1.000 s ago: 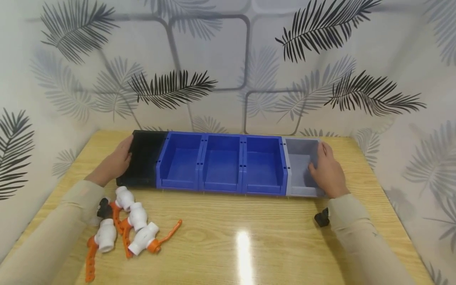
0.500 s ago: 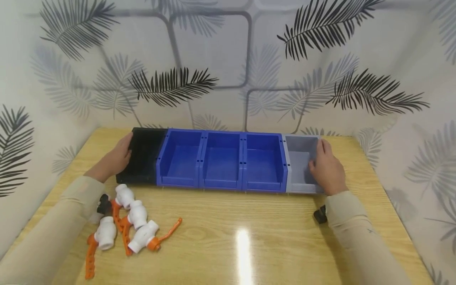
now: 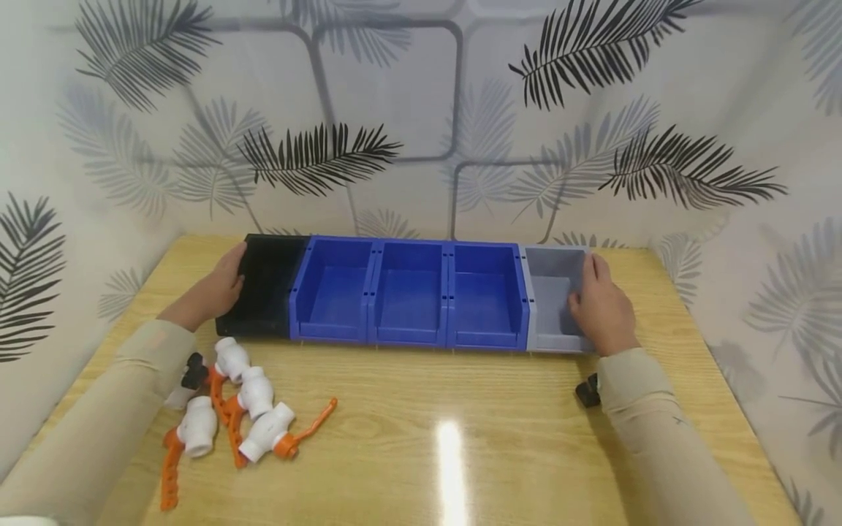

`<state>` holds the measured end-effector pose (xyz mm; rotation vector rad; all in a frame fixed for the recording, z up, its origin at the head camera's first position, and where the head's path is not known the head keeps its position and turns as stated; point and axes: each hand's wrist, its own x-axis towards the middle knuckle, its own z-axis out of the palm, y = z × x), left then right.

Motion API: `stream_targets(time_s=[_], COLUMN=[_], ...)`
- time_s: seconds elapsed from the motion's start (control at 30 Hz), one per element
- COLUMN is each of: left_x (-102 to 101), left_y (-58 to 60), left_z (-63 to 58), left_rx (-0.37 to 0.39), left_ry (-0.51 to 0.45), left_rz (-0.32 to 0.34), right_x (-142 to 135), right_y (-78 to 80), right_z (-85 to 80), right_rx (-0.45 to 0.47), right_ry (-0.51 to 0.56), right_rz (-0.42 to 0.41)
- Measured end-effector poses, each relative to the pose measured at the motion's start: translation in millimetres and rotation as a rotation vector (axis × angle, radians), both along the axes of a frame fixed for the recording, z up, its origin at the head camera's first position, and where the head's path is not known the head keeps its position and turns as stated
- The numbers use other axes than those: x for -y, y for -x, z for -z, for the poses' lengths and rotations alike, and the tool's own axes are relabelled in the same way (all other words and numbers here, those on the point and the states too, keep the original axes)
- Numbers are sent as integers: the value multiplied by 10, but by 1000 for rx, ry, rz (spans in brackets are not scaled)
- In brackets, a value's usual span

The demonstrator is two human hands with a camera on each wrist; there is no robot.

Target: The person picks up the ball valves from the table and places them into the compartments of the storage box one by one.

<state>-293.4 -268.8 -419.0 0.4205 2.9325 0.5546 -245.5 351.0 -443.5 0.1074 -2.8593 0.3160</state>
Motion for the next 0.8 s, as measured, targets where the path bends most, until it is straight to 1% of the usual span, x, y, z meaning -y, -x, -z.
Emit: stream_targets(time_s=[0.17,0.27,0.4,0.47,0.53,0.6,0.67,0.73,0.8], left_x=[-2,4,19,21,34,56,79,91,90], left_y=[-9,9,18,31,39,51,68,89,101], left_z=[0,-22,-88,-137,-189,-253,-323,-385,-417], left_rx=[14,34,96,123,129,103,50,-17,-109], left_ry=[1,-3,-4,26,76,128,162,174,189], left_rz=[-12,-3,17,24,24,10,-23,-61,-95], right_x=[-4,-6,14,28,88,194,350,534,729], right_y=[-9,-27,-89,-136,-192,-253,-312,-372,-439], right_z=[-3,-25,-48,-59,-94,-155,-236,-320,-390], right_rx=[7,2,-17,-35,-46,-58,-83,-125,-171], right_ry=[32,61,83,84,95,101,104,98,93], right_rz=[-2,-6,0,4,1,-19,-53,-105,-172])
